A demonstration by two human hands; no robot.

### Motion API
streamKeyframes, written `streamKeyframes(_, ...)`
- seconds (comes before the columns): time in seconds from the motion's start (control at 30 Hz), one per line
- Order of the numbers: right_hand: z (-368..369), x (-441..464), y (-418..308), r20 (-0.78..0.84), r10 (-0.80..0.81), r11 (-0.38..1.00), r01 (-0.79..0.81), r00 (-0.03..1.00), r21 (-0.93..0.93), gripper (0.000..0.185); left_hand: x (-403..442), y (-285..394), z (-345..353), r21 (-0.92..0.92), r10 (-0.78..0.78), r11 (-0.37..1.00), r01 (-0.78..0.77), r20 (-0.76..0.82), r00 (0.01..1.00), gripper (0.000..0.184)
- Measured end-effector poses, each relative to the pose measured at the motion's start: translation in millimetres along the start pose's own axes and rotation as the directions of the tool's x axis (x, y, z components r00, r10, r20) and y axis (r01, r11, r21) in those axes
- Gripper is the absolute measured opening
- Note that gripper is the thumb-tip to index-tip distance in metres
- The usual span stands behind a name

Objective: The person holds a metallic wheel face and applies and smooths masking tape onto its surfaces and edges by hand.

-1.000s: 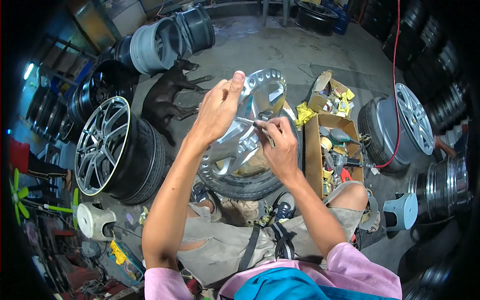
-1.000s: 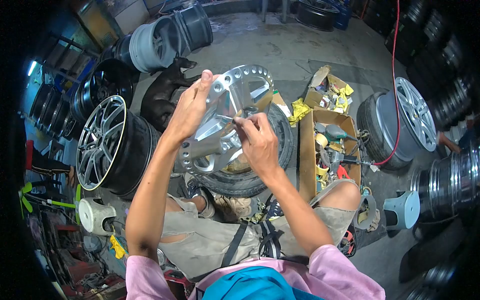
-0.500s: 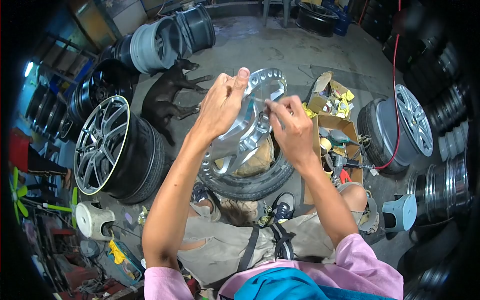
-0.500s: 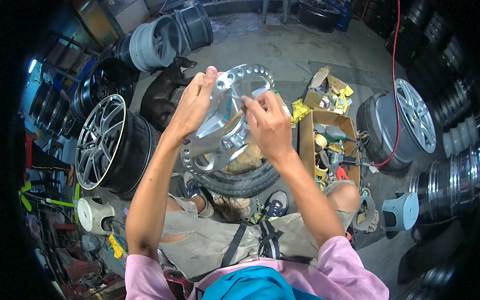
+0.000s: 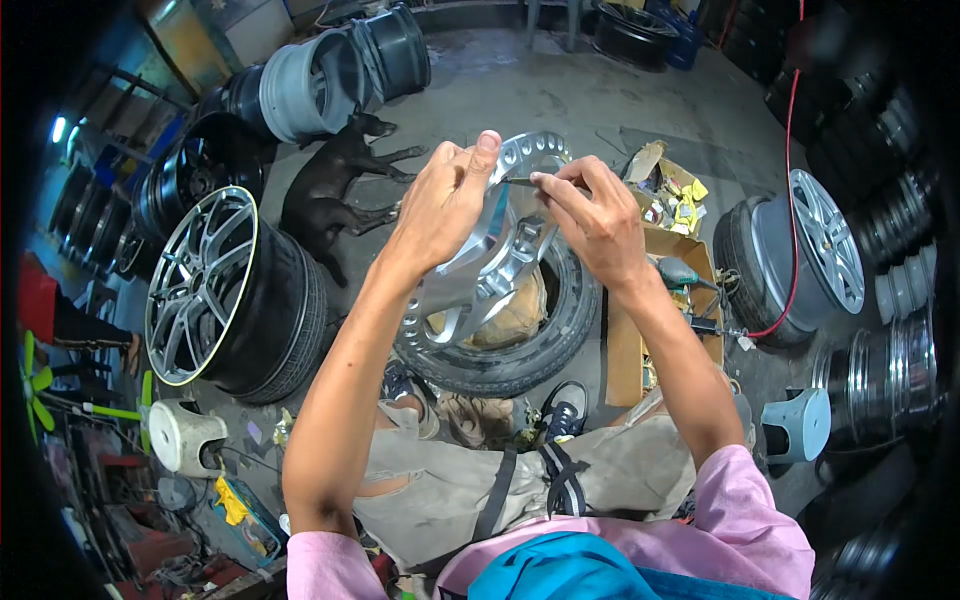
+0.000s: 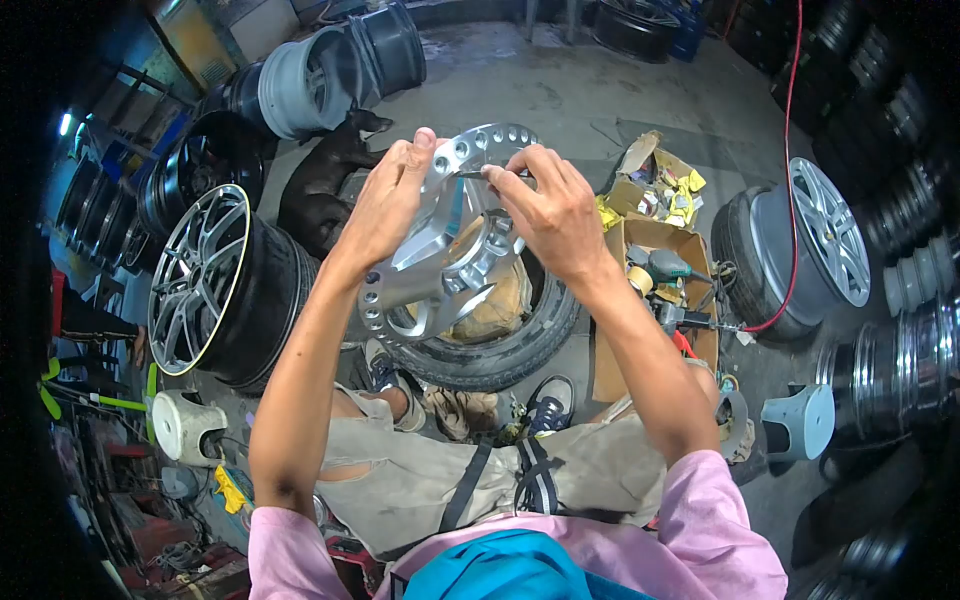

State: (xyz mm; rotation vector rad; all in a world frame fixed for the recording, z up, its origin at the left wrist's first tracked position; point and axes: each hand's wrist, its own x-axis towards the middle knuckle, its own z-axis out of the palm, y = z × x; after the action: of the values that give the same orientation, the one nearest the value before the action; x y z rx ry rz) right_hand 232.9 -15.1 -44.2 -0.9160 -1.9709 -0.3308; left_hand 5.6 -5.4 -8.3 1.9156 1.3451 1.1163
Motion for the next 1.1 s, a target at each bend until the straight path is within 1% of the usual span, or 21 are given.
streamKeyframes(0.07,-5,7,6,0.026,-0.187,0.977,0.189,0.982,-0.099,0.036,1,-2,-1,-0.001,-0.001,1.0,0.001,0.0,1.0,0.093)
streamKeyframes(0.1,-7,11,9,0.028,-0.185,0.977,0.187,0.982,-0.098,0.036,1,-2,0,-0.001,0.004,1.0,-0.004,0.006,1.0,0.093)
streamKeyframes(0.17,-12,19,12,0.087,-0.311,0.937,0.32,0.947,-0.142,0.038,1,-1,0,-0.015,0.008,1.0,-0.008,-0.002,1.0,0.093)
streamKeyframes(0.3,-18,14,11,0.131,-0.352,0.921,0.368,0.927,-0.128,0.033,4,-6,-1,-0.044,-0.005,0.999,0.004,-0.026,1.0,0.093)
streamKeyframes(0.37,-17,0,2,0.026,-0.193,0.981,0.192,0.981,0.028,0.027,7,-11,-3,-0.032,-0.028,0.999,0.028,-0.019,0.999,0.094)
streamKeyframes(0.4,-20,-8,-4,0.081,-0.102,0.993,0.096,0.991,0.073,0.021,7,-13,-4,-0.017,-0.047,0.999,0.047,-0.004,0.999,0.094)
streamKeyframes(0.43,-16,-20,-7,0.082,-0.1,0.993,0.094,0.992,0.074,0.021,6,-12,-5,-0.016,-0.049,0.999,0.049,-0.003,0.999,0.094)
streamKeyframes(0.5,-3,-47,-12,0.185,0.213,0.916,-0.262,0.959,0.304,0.019,5,-7,-6,-0.055,-0.111,0.992,0.114,0.048,0.993,0.097)
streamKeyframes(0.57,-2,-61,-28,0.229,0.275,0.884,-0.339,0.934,0.321,0.014,5,-5,-7,-0.055,-0.149,0.987,0.153,0.07,0.986,0.099)
streamKeyframes(0.63,12,-83,-36,0.364,0.472,0.564,-0.592,0.803,0.576,0.015,3,-1,-6,-0.055,-0.189,0.979,0.194,0.088,0.978,0.102)
streamKeyframes(0.67,17,-93,-37,0.44,0.519,0.474,-0.675,0.733,0.565,0.028,1,3,-4,-0.069,-0.182,0.98,0.188,0.088,0.979,0.103)
streamKeyframes(0.7,23,-104,-38,0.441,0.518,0.474,-0.675,0.733,0.565,0.028,0,5,-3,-0.082,-0.175,0.98,0.182,0.089,0.981,0.105)
streamKeyframes(0.73,28,-114,-40,0.504,0.539,0.453,-0.737,0.674,0.501,0.036,0,3,-2,-0.082,-0.175,0.98,0.182,0.089,0.981,0.105)
streamKeyframes(0.8,28,-125,-50,0.595,0.59,0.344,-0.836,0.547,0.427,0.057,1,-3,1,-0.093,-0.15,0.983,0.16,0.106,0.983,0.086)
streamKeyframes(0.83,32,-130,-56,0.594,0.591,0.344,-0.837,0.546,0.427,0.057,1,-2,1,-0.093,-0.149,0.983,0.159,0.108,0.983,0.086)
streamKeyframes(0.9,50,-152,-59,0.58,0.625,0.227,-0.833,0.523,0.505,0.057,1,0,2,-0.08,-0.155,0.983,0.163,0.103,0.983,0.086)
streamKeyframes(0.93,61,-169,-56,0.616,0.657,0.192,-0.886,0.435,0.422,0.054,2,0,3,-0.081,-0.151,0.984,0.16,0.105,0.983,0.086)
streamKeyframes(0.97,76,-189,-55,0.614,0.657,0.194,-0.885,0.437,0.423,0.054,2,0,4,-0.087,-0.149,0.984,0.158,0.097,0.984,0.085)
streamKeyframes(1.03,96,-210,-66,0.667,0.696,0.005,-0.931,0.265,0.364,0.04,2,0,2,-0.09,-0.148,0.984,0.156,0.082,0.986,0.084)
streamKeyframes(1.07,93,-212,-72,0.726,0.653,-0.074,-0.935,0.217,0.346,0.033,3,2,2,-0.085,-0.154,0.983,0.164,0.109,0.982,0.084)
streamKeyframes(1.1,96,-211,-77,0.733,0.643,-0.073,-0.935,0.223,0.348,0.033,2,4,1,-0.077,-0.164,0.982,0.175,0.133,0.977,0.083)
